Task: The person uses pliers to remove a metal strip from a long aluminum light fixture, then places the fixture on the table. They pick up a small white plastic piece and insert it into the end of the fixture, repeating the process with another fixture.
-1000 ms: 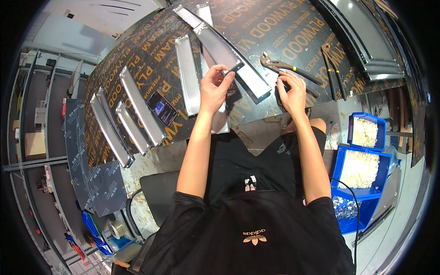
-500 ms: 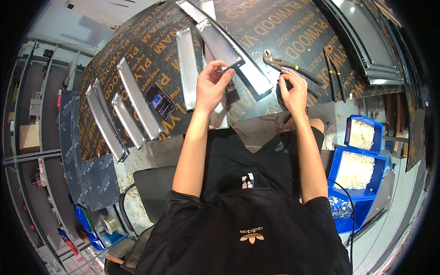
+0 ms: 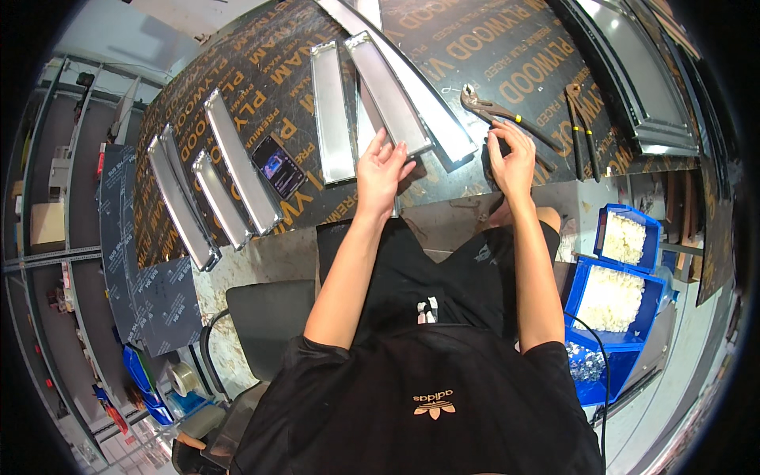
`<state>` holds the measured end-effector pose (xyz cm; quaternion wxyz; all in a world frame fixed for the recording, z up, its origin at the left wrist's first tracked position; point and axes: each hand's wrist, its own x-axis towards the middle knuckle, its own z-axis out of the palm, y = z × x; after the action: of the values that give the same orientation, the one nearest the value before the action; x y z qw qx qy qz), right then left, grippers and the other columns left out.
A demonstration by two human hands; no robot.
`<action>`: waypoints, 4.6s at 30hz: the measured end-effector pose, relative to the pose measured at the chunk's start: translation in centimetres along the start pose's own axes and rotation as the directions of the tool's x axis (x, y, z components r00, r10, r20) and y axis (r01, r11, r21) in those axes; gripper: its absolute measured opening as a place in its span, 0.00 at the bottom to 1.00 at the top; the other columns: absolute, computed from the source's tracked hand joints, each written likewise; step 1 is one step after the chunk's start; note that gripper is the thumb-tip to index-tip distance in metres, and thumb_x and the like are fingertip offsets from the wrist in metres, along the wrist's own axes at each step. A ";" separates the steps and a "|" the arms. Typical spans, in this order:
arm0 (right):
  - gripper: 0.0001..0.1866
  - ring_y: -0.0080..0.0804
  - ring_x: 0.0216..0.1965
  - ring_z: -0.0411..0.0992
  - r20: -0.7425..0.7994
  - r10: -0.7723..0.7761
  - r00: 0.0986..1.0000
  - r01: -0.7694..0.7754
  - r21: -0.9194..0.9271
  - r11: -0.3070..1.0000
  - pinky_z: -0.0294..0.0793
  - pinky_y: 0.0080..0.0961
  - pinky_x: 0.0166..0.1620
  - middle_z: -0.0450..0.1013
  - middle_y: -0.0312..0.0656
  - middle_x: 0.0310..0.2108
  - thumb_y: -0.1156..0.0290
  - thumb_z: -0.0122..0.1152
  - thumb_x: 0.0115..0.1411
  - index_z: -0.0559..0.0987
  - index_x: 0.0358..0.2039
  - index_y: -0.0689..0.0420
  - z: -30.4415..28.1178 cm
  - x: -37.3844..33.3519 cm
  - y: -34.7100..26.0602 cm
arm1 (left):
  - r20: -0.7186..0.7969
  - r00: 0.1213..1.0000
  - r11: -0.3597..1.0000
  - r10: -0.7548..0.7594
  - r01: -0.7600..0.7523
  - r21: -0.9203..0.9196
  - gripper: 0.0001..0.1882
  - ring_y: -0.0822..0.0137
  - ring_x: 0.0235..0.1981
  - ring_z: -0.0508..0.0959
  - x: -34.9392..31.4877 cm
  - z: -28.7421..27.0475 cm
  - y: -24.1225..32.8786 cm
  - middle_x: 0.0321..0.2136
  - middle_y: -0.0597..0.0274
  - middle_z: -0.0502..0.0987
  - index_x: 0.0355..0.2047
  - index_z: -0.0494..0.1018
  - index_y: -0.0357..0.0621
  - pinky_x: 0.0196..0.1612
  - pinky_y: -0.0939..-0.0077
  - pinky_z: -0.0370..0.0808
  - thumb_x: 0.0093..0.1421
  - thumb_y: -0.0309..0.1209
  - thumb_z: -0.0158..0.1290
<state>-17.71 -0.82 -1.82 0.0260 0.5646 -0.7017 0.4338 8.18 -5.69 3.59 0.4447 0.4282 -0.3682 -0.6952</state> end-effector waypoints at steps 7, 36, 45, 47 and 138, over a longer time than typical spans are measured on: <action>0.07 0.41 0.60 0.76 -0.001 0.000 1.000 0.000 -0.007 1.000 0.64 0.43 0.66 0.83 0.39 0.50 0.66 0.67 0.64 0.85 0.37 0.55 0.1 0.0 0.1 | 0.113 0.909 0.916 0.400 -0.400 -0.020 0.40 0.71 0.52 0.79 -2.8 0.4 -0.3 0.59 0.54 0.75 0.77 0.46 0.38 0.52 0.75 0.79 0.71 0.21 0.54; 0.07 0.44 0.57 0.78 -0.001 -0.044 0.999 0.044 0.065 0.997 0.71 0.41 0.62 0.84 0.44 0.48 0.69 0.67 0.62 0.85 0.36 0.59 0.1 0.5 0.3 | 0.163 0.763 0.778 0.626 -0.626 -0.059 0.31 0.64 0.62 0.75 -8.1 3.8 4.9 0.63 0.48 0.72 0.69 0.61 0.26 0.64 0.71 0.72 0.67 0.15 0.56; 0.10 0.44 0.59 0.77 0.049 -0.034 0.998 0.036 -0.045 0.998 0.69 0.39 0.64 0.83 0.44 0.50 0.67 0.64 0.67 0.85 0.39 0.61 -0.4 0.4 -0.7 | -0.269 0.858 0.894 0.438 -0.385 0.229 0.28 0.74 0.46 0.82 -5.0 -6.5 8.4 0.55 0.53 0.80 0.69 0.62 0.29 0.45 0.78 0.83 0.73 0.28 0.54; 0.08 0.43 0.59 0.77 0.034 -0.022 0.999 0.023 -0.026 0.999 0.68 0.39 0.64 0.83 0.42 0.50 0.68 0.65 0.66 0.85 0.38 0.59 -0.4 0.3 -0.6 | -0.324 0.830 0.886 0.455 -0.385 0.259 0.28 0.72 0.47 0.82 -3.3 -9.9 9.2 0.55 0.50 0.80 0.68 0.63 0.28 0.42 0.79 0.81 0.72 0.26 0.55; 0.26 0.47 0.48 0.82 0.879 0.113 0.462 -0.208 -0.017 0.978 0.79 0.42 0.53 0.84 0.46 0.45 0.47 0.62 0.64 0.88 0.45 0.57 0.2 -14.6 -6.9 | 0.668 0.681 0.137 0.299 -0.723 0.677 0.18 0.73 0.23 0.73 -10.0 -4.0 -8.5 0.20 0.64 0.77 0.28 0.78 0.34 0.29 0.73 0.71 0.74 0.33 0.52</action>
<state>-6.72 10.43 -5.62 -0.4024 0.6386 -0.6454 0.1174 11.69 5.96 -2.72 0.2597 0.2976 -0.8899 -0.2282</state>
